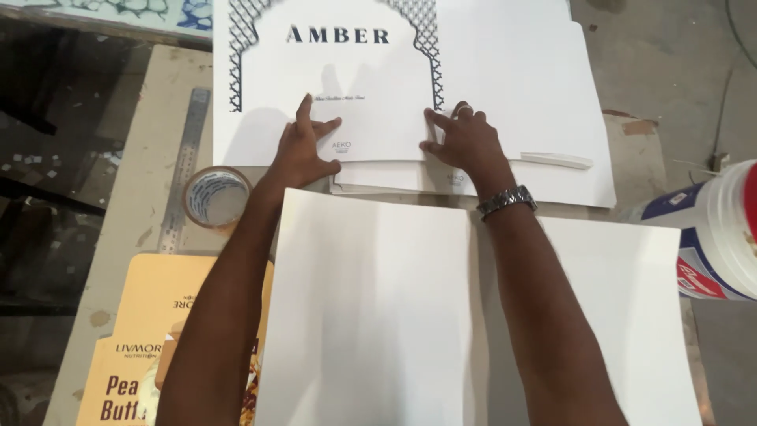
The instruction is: Manually sorting through and organizing large sheets of white paper in a manufacturing environment.
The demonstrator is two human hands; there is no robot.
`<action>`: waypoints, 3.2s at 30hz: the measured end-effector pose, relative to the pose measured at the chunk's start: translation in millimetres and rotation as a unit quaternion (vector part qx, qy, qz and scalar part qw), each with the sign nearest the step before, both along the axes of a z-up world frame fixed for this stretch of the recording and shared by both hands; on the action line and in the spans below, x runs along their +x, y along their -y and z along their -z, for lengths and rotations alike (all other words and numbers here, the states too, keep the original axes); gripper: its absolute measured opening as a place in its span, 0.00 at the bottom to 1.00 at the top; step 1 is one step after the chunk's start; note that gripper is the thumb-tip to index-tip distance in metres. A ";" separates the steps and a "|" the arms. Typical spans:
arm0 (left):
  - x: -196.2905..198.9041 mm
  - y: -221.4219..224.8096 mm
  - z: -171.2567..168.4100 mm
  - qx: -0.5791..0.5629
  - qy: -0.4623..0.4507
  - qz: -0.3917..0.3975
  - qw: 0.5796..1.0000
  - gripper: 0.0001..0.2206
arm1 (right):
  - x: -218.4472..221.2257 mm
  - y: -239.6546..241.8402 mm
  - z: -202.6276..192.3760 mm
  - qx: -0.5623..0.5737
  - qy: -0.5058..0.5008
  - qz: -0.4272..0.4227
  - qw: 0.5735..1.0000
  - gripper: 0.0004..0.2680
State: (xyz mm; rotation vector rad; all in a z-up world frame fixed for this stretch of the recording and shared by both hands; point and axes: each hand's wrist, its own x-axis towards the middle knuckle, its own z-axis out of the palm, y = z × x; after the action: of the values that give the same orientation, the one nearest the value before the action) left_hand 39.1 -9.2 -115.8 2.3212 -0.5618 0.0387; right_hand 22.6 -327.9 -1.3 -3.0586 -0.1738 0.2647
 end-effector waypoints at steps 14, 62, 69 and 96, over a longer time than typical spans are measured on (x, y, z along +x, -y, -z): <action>82.5 31.9 -24.0 0.102 -0.055 -0.074 0.991 0.63 | -1.0 0.1 12.2 0.000 0.001 0.032 0.999 0.25; -212.7 -238.1 -80.5 0.434 0.186 -0.124 0.873 0.30 | 12.8 10.1 16.7 -0.003 -0.002 0.022 1.000 0.25; -340.0 -98.4 -153.5 -0.248 -0.144 -0.195 0.938 0.51 | 31.1 33.5 27.0 -0.001 -0.045 -0.044 0.998 0.15; -263.6 -45.2 -157.7 -0.246 -0.095 -0.124 0.957 0.29 | -227.9 -93.9 -56.0 0.143 0.194 -0.076 0.968 0.22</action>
State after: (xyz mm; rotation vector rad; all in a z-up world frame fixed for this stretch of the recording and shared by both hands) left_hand -224.5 36.0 41.8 1.8656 -0.1361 0.0655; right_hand -205.3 -233.9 54.7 -2.7745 -0.4268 -0.3289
